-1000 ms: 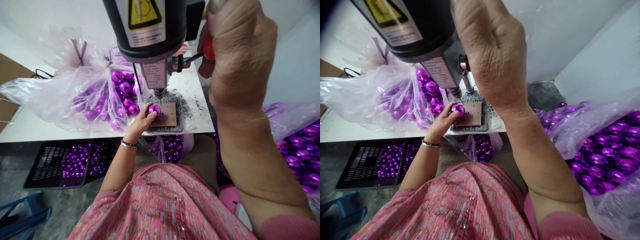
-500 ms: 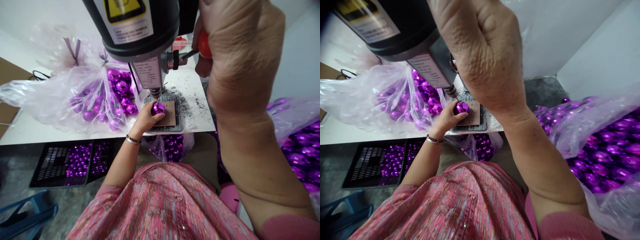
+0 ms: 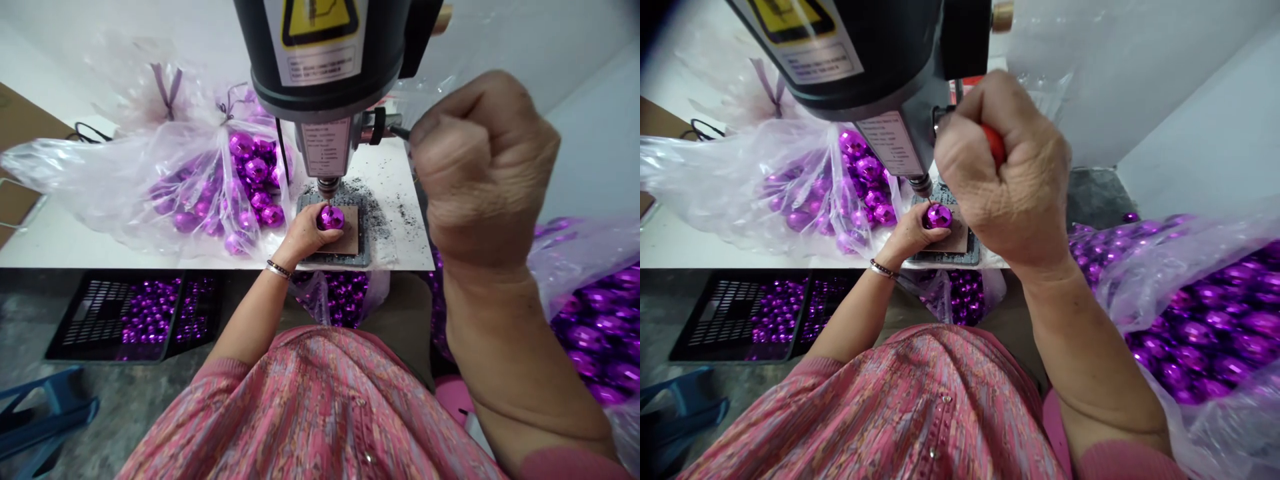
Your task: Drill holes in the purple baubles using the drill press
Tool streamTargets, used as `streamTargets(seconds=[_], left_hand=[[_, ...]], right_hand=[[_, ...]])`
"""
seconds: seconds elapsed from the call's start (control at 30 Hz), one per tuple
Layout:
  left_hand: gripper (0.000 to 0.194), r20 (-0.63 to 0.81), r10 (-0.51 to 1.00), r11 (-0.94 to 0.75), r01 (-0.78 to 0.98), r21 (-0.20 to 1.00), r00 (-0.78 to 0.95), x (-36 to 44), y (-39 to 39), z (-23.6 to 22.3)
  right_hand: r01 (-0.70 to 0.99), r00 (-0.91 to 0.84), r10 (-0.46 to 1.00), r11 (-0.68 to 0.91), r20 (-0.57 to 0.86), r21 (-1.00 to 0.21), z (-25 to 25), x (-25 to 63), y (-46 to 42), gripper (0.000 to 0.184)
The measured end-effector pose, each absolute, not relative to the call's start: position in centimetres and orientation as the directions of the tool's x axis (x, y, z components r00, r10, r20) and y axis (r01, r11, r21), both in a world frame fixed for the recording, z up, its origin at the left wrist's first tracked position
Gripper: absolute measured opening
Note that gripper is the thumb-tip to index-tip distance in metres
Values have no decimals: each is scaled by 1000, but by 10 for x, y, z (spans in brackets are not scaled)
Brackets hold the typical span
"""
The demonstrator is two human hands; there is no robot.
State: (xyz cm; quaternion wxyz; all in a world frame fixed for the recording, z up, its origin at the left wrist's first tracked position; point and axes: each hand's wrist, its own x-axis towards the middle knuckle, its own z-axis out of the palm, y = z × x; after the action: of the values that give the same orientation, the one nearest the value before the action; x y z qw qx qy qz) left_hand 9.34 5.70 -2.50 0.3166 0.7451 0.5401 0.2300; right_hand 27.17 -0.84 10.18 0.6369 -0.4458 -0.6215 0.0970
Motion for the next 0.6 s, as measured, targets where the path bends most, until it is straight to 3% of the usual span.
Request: streamTargets(seconds=[0.6], left_hand=[[56,56,949,-247,624,741,309,92,53,-32]], right_hand=[[502,105,579,671,809,-545,53,273,-12,30]])
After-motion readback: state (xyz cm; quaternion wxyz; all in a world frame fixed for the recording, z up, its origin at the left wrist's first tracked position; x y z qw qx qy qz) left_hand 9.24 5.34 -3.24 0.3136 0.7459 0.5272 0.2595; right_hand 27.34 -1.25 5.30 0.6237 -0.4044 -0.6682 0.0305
